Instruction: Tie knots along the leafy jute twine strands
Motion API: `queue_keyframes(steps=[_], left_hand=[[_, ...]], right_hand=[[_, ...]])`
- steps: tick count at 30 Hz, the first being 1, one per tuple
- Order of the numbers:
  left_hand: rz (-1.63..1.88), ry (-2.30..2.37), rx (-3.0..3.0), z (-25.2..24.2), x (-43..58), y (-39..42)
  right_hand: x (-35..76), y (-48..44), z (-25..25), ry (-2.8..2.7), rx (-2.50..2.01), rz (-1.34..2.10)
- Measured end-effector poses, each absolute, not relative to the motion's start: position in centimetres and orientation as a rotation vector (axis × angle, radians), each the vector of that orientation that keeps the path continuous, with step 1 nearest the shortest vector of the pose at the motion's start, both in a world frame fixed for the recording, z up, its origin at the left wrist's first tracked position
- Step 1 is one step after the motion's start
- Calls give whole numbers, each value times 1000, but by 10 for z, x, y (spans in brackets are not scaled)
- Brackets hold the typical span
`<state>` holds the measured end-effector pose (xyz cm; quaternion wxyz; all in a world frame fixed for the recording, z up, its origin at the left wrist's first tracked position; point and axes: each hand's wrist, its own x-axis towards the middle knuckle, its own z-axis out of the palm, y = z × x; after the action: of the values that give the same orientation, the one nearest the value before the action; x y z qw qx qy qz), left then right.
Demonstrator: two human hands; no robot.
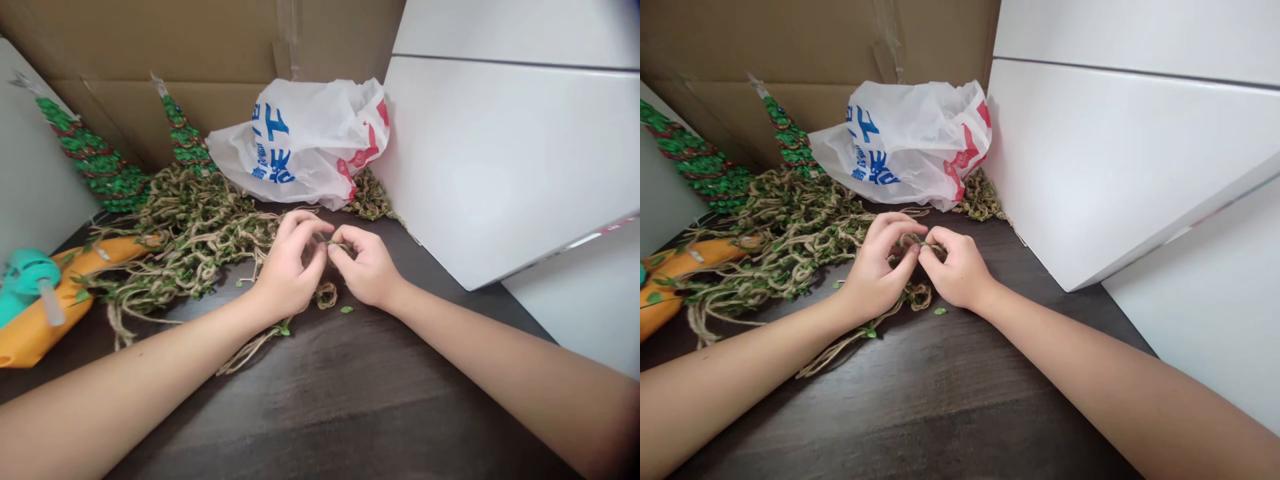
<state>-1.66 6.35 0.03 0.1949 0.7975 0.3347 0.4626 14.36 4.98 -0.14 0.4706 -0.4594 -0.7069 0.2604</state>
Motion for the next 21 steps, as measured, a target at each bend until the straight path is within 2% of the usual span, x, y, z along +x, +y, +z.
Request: queue_keyframes(steps=[10, 21], left_hand=[[1005, 997, 2233, 6, -17, 62], [1106, 983, 2214, 9, -16, 60]], right_hand=[[144, 50, -2, -1687, -1102, 647], [144, 50, -4, -1635, -1063, 687]])
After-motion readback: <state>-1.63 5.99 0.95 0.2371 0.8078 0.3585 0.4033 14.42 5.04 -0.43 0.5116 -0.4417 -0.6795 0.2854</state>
